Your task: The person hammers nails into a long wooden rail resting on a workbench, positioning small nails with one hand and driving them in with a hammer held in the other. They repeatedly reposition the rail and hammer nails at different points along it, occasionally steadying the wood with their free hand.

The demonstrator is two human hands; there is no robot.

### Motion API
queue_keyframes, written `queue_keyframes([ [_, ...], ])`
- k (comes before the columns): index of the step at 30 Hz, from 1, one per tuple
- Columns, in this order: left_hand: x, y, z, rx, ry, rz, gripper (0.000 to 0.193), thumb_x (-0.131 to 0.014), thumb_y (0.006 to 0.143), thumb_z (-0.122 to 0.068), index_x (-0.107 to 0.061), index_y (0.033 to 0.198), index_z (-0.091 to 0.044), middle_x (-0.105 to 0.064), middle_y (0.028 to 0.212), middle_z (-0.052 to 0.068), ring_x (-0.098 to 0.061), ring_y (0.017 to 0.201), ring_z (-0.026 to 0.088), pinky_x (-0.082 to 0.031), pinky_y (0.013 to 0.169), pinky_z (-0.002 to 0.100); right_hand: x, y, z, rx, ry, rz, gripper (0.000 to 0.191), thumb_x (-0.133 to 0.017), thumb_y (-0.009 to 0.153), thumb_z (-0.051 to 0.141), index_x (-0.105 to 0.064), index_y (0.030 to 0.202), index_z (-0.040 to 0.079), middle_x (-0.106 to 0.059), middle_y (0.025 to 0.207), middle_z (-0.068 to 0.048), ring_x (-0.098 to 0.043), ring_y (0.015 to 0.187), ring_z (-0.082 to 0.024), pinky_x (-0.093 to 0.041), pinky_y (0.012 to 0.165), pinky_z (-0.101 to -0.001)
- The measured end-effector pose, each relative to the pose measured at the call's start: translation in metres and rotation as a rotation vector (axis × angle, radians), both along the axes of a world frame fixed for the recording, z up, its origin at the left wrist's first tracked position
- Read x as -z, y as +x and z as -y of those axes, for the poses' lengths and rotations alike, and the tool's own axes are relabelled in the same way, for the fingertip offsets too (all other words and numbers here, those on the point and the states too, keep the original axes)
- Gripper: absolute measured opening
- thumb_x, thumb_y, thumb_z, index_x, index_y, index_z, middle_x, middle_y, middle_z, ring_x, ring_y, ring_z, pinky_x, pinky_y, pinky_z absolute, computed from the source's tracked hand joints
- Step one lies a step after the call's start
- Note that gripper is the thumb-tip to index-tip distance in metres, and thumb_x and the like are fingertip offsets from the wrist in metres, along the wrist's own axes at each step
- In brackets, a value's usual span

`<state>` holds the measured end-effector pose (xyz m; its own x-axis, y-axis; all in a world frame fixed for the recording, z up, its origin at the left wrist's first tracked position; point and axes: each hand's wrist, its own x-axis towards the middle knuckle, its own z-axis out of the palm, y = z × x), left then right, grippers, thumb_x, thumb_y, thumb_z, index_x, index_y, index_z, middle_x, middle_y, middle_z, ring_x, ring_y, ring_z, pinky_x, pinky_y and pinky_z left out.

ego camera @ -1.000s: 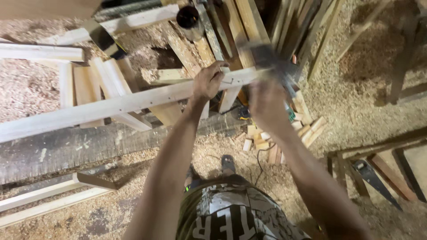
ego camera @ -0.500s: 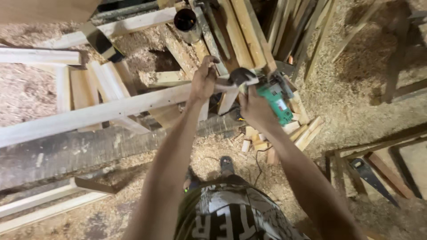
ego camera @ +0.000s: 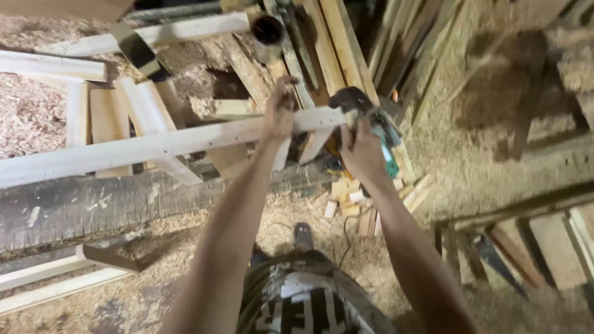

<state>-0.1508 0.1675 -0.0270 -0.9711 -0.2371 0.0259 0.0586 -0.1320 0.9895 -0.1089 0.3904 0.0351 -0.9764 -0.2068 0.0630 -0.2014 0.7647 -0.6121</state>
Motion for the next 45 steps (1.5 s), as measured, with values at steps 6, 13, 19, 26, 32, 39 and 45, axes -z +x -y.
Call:
queue_keyframes([
  [6,0.020,-0.014,0.000,-0.025,0.331,-0.157,0.032,-0.041,0.111,-0.017,-0.053,0.139,-0.008,-0.046,0.085,-0.003,-0.044,0.072,0.009,-0.043,0.065,0.025,0.020,-0.016,0.004,-0.069,0.217,-0.154,0.042,-0.055,0.104,0.027,-0.052,0.126,-0.008,-0.068,0.085,-0.034,-0.067,0.078,-0.052,-0.054,0.070,-0.0599],
  [13,-0.003,0.004,0.001,-0.223,0.152,-0.145,0.047,-0.051,0.100,-0.007,-0.048,0.146,0.002,-0.059,0.093,-0.001,-0.052,0.081,0.012,-0.048,0.072,0.030,0.054,-0.050,0.092,-0.109,-0.309,-0.223,0.035,-0.063,0.109,0.027,-0.061,0.121,-0.006,-0.070,0.105,-0.028,-0.067,0.098,-0.047,-0.052,0.085,-0.0518],
  [19,-0.021,0.068,0.103,-0.057,-0.257,0.015,0.039,-0.046,0.098,-0.016,-0.059,0.135,-0.010,-0.047,0.069,-0.003,-0.047,0.062,0.011,-0.039,0.061,0.030,0.048,-0.049,0.127,-0.115,-0.224,-0.181,0.029,-0.072,0.101,0.016,-0.061,0.117,-0.005,-0.071,0.101,-0.023,-0.070,0.094,-0.038,-0.053,0.084,-0.0481],
  [26,-0.011,0.106,0.186,-0.074,0.135,-0.189,0.062,-0.021,0.115,-0.049,-0.046,0.155,-0.009,-0.048,0.070,0.002,-0.043,0.064,0.013,-0.038,0.061,0.028,0.022,0.000,0.198,-0.198,-0.377,-0.059,0.045,-0.079,0.094,0.013,-0.055,0.128,-0.004,-0.072,0.110,-0.017,-0.072,0.098,-0.025,-0.055,0.088,-0.0446],
  [32,-0.004,0.101,0.176,-0.092,0.087,-0.167,0.073,-0.023,0.109,-0.059,-0.047,0.149,-0.003,-0.062,0.135,0.019,-0.060,0.109,0.024,-0.053,0.095,0.037,-0.019,0.025,0.279,-0.252,-0.376,0.020,0.033,-0.078,0.085,0.004,-0.062,0.113,-0.002,-0.073,0.098,-0.014,-0.073,0.082,-0.022,-0.061,0.072,-0.0345],
  [39,-0.008,0.100,0.173,-0.139,0.049,-0.167,0.070,-0.020,0.111,-0.057,-0.046,0.147,-0.003,-0.065,0.130,0.016,-0.064,0.115,0.024,-0.053,0.102,0.037,-0.020,0.026,0.286,-0.391,-0.384,-0.158,0.026,-0.077,0.085,0.001,-0.064,0.106,-0.002,-0.075,0.090,-0.014,-0.077,0.081,-0.022,-0.060,0.072,-0.0344],
  [45,-0.008,0.096,0.178,-0.145,0.003,-0.056,0.052,-0.042,0.107,-0.035,-0.052,0.143,0.001,-0.069,0.120,0.012,-0.065,0.107,0.018,-0.055,0.091,0.030,-0.007,0.013,0.283,-0.323,-0.347,-0.151,0.021,-0.071,0.088,0.002,-0.063,0.106,-0.002,-0.074,0.090,-0.013,-0.077,0.076,-0.023,-0.063,0.068,-0.0330],
])
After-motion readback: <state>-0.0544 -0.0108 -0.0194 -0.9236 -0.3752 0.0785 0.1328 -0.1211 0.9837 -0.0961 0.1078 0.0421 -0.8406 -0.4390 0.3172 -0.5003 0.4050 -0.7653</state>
